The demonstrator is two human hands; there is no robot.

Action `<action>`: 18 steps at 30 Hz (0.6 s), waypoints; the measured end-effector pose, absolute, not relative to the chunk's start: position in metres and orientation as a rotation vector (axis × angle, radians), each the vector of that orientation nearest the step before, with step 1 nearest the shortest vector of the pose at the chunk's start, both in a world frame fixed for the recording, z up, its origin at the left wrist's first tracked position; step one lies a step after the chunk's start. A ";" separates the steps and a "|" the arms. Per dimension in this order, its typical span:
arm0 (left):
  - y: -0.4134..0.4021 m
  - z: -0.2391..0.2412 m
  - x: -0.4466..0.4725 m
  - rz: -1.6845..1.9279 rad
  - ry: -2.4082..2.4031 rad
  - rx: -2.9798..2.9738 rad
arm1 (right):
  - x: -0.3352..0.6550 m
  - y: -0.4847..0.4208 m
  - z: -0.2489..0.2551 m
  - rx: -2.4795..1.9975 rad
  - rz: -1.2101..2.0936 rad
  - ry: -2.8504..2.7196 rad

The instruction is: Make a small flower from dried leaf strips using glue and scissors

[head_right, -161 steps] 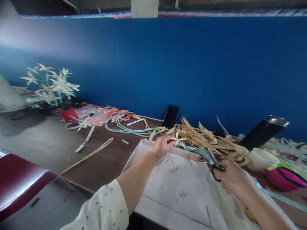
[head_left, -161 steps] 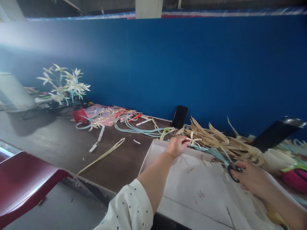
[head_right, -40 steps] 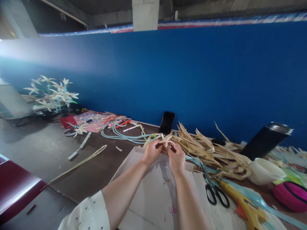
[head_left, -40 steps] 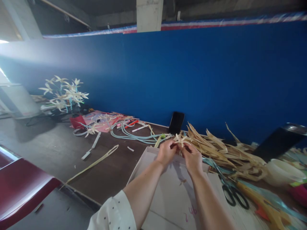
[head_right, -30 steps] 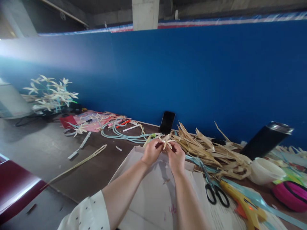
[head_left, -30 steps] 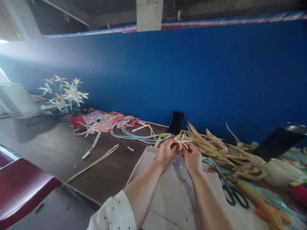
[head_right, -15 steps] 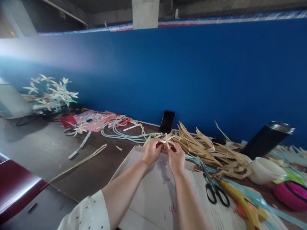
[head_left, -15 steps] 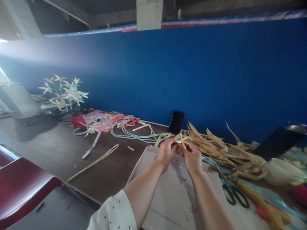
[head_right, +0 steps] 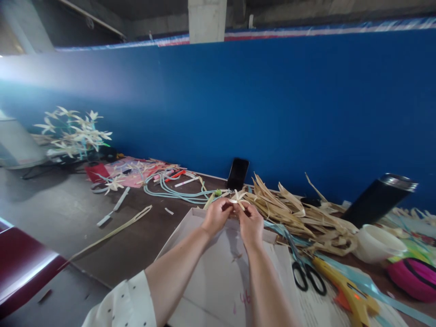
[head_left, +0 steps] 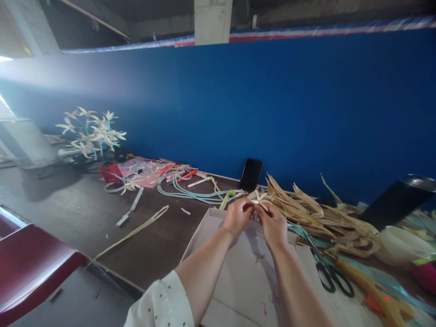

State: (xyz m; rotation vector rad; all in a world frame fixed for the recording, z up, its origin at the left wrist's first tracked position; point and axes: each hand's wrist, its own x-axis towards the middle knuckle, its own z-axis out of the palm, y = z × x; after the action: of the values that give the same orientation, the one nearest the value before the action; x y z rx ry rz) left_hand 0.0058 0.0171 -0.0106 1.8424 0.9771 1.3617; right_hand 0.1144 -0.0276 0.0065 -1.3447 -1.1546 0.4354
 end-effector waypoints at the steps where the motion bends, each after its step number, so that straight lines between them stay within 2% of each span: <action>1: 0.017 -0.011 0.006 1.357 0.960 1.830 | 0.114 -0.028 0.007 -1.357 0.434 -1.141; 18: 0.017 -0.016 0.008 1.306 0.911 1.774 | 0.111 -0.028 0.007 -1.430 0.335 -1.152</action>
State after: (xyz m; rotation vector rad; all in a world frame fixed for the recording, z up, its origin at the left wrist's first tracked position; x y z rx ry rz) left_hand 0.0079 0.0174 -0.0156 1.7736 0.9107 1.3057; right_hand 0.1114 -0.0276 0.0065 -1.4295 -1.1522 0.3347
